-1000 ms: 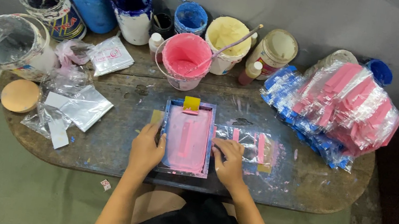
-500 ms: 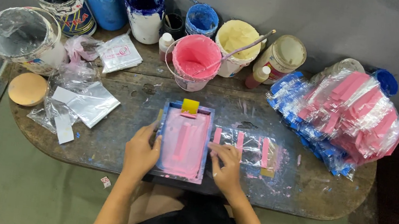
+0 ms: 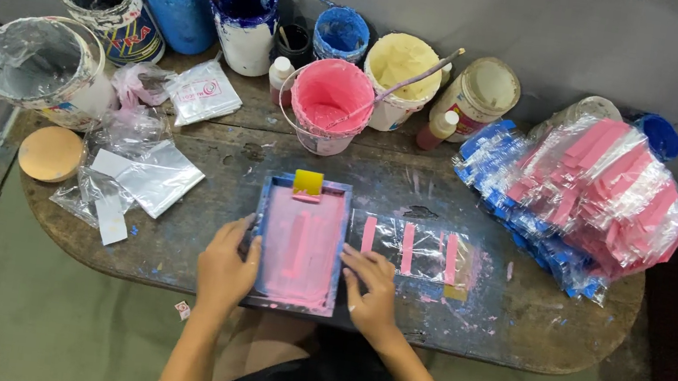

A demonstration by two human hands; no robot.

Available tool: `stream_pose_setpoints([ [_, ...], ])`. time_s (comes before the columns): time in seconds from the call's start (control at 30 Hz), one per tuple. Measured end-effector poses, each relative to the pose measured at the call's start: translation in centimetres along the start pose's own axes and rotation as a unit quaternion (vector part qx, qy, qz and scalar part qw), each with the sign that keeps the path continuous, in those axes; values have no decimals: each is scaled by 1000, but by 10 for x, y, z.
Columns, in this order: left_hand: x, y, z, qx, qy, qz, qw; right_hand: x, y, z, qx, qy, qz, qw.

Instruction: The person uses a yellow squeegee to spread pink ink across a screen printing frame. They then place a clear plastic sheet on the table, pour more pink ink onto the screen, and continue spreading the ink with the squeegee.

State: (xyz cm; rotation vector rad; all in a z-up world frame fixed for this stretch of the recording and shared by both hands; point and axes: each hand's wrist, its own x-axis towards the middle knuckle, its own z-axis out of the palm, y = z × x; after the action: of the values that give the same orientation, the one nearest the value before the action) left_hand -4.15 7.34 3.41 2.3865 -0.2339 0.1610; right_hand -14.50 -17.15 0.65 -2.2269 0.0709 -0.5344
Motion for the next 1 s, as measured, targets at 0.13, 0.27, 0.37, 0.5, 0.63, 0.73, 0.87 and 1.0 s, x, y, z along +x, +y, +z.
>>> stream_pose_setpoints([
  [0.13, 9, 14, 26, -35, -20, 14, 999, 4, 17, -14, -10, 28, 25, 999],
  [0.27, 18, 33, 31, -51, -55, 11, 997, 0, 31, -19, -43, 49, 54, 996],
  [0.37, 20, 41, 29, -45, -65, 7, 997, 1, 34, -18, -54, 59, 69, 994],
  [0.5, 19, 37, 30, -42, -69, -4, 997, 0, 42, -12, -60, 55, 71, 994],
  [0.63, 19, 33, 32, -45, -68, -7, 997, 1, 43, -8, -79, 48, 73, 993],
  [0.73, 20, 31, 34, -50, -62, -10, 997, 1, 44, -7, -103, 55, 70, 991],
  [0.87, 20, 30, 36, -61, -59, -11, 996, 2, 39, -9, -140, 53, 66, 987],
  [1.0, 19, 29, 36, -64, -53, -2, 997, 2, 39, -9, -164, 53, 56, 983],
])
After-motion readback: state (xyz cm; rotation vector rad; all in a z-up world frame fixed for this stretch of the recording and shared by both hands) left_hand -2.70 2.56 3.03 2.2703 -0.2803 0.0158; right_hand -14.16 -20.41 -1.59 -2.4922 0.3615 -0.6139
